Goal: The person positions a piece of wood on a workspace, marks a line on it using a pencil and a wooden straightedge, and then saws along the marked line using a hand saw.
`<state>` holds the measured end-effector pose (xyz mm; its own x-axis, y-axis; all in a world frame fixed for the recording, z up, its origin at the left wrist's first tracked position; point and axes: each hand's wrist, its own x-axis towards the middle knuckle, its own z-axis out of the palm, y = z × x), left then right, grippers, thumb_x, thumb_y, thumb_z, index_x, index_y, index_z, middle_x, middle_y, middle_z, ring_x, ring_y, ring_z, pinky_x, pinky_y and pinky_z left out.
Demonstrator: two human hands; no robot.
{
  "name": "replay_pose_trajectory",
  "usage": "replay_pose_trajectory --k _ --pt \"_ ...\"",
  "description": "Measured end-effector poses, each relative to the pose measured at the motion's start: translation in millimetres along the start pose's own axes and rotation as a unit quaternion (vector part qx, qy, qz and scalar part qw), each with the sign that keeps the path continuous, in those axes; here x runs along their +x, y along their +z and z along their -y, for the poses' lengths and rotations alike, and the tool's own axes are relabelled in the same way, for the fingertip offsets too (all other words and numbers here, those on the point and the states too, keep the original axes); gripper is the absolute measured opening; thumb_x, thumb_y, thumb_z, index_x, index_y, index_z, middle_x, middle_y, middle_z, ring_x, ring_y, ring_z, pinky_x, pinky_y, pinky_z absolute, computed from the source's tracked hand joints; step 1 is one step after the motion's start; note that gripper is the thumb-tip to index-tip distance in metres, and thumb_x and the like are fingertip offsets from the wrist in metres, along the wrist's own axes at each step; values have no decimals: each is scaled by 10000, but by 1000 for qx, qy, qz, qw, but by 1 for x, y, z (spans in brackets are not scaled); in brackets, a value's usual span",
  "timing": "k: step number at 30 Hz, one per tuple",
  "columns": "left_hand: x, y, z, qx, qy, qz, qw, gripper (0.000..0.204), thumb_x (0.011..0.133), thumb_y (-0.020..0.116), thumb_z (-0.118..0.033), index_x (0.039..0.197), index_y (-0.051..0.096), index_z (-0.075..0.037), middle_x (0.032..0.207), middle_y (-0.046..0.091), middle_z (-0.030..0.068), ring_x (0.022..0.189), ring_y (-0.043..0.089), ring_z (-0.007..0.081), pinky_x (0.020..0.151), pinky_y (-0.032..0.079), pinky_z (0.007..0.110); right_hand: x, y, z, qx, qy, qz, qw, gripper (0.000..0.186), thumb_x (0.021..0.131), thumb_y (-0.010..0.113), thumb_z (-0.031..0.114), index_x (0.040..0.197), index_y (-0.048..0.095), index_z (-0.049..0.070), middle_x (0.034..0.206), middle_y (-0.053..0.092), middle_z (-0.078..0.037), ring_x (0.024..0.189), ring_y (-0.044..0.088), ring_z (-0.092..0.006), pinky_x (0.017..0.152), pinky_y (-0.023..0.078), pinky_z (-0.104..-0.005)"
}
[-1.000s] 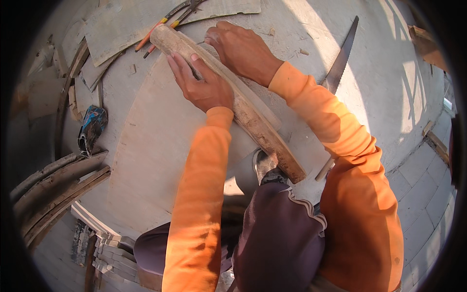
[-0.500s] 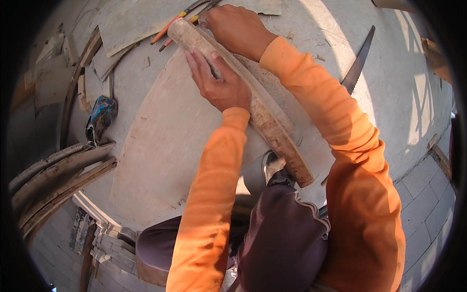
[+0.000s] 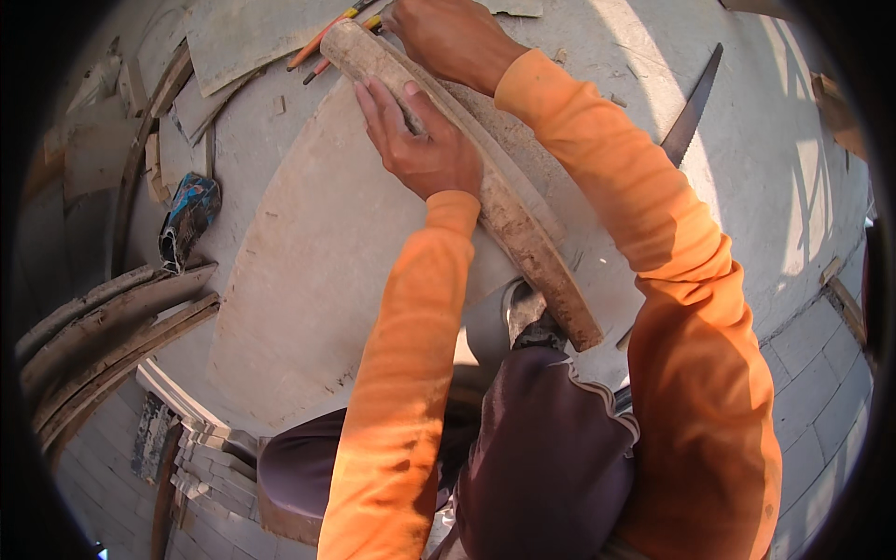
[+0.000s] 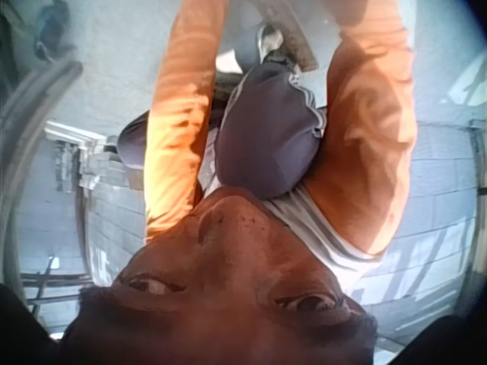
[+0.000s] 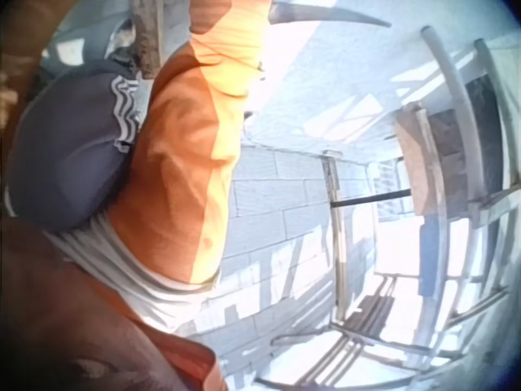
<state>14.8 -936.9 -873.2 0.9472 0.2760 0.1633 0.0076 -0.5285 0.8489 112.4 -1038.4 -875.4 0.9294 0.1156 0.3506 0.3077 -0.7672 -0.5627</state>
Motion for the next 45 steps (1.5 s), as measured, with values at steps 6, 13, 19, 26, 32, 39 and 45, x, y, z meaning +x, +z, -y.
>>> replay_pose_trajectory --k 6,13,19,26,32,39,45 --pt "0 -3 -2 5 -8 12 1000 616 1070 505 -344 1449 484 141 1577 408 310 1469 416 418 1178 381 414 0 0 4 9 -61 -8 998 156 882 606 154 790 647 33 787 662 -198 815 653 -404 745 525 -503" --pt "-1 1 2 6 12 -5 1000 539 1075 520 -287 1425 529 123 1561 442 289 1422 456 432 1187 367 472 -5 -12 5 43 -76 32 996 131 854 639 158 788 661 47 797 687 -180 832 668 -393 765 531 -482" --pt "-1 1 2 -6 -1 -12 1000 595 1034 614 -330 1431 536 106 1560 446 284 1427 459 420 1173 389 451 -65 -59 34 -24 27 210 977 140 864 604 94 868 709 1 802 709 -205 801 709 -400 673 555 -480" --pt "-1 0 -3 8 -14 -16 1000 681 957 716 -351 1440 535 94 1570 447 262 1440 456 400 1170 399 431 -169 -100 54 0 69 267 961 295 844 596 53 1128 651 -1 825 686 -148 744 697 -363 607 543 -462" --pt "-4 -1 -7 -13 -24 4 1000 663 966 679 -309 1461 508 97 1593 418 258 1459 433 393 1184 384 426 -251 -128 73 -29 75 314 946 550 820 623 44 1364 550 11 830 606 -90 655 666 -295 569 541 -406" --pt "-2 -1 1 -13 -11 -1 1000 698 964 684 -344 1445 501 128 1580 422 282 1476 419 377 1205 361 398 -285 -160 83 3 111 366 924 447 848 656 40 1292 604 20 799 586 -103 656 669 -283 564 543 -383" --pt "-2 0 -2 -12 -10 -1 1000 669 965 677 -309 1459 503 106 1579 432 268 1458 425 407 1201 358 438 -231 -131 78 -16 208 217 954 325 900 685 37 1223 667 56 987 715 -120 745 702 -336 660 586 -391"
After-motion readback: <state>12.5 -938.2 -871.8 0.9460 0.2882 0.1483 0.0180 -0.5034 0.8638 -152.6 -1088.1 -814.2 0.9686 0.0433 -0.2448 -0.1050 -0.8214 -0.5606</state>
